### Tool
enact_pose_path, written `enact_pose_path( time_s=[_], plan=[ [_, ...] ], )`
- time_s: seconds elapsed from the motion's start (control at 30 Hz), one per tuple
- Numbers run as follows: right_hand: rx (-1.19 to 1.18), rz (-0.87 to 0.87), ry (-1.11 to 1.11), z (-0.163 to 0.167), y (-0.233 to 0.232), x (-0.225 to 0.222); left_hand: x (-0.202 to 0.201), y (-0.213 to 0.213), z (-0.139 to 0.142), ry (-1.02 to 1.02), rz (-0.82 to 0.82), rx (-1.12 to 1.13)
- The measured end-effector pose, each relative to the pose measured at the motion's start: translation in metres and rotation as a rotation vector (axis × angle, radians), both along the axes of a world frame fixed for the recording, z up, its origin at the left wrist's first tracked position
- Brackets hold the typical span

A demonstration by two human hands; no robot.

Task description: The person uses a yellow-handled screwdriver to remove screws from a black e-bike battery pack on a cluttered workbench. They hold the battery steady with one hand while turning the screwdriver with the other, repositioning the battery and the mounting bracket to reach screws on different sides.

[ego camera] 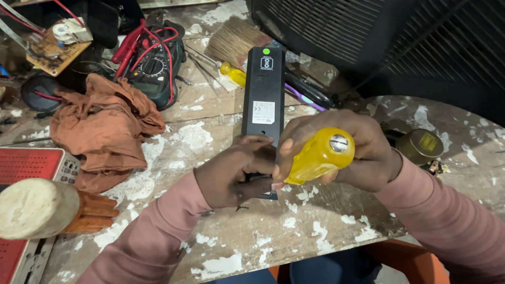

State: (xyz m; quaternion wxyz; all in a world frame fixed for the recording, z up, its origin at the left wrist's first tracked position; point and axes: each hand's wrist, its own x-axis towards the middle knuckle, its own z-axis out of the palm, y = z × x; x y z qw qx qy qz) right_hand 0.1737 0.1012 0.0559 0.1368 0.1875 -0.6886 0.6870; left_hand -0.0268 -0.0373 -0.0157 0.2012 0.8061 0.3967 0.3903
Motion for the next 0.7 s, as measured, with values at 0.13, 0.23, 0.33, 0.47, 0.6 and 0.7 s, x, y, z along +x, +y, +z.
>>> enact_pose_path(
  time_s=[0.13,0.23,0.33,0.47,0.6,0.7],
  plan=[
    [-0.049,0.037,-0.079,0.003,-0.001,0.005,0.001,-0.001,-0.003,-0.039,0.019,-0.221],
    [0.087,-0.054,0.071,-0.001,-0.003,0.006,0.005,0.000,-0.002,-0.025,0.059,-0.089],
    [0.106,-0.046,0.197,-0.005,-0.003,0.001,0.007,0.000,0.002,-0.075,0.093,0.011],
    [0.067,-0.074,0.236,-0.008,-0.006,-0.007,0.010,-0.001,0.002,-0.100,0.149,-0.040],
    [0.046,-0.044,0.230,-0.013,-0.010,-0.010,0.015,0.003,-0.003,-0.168,0.165,0.056],
    [0.041,-0.052,0.174,-0.018,-0.008,-0.004,0.013,0.005,-0.006,-0.195,0.115,0.085]
  ],
)
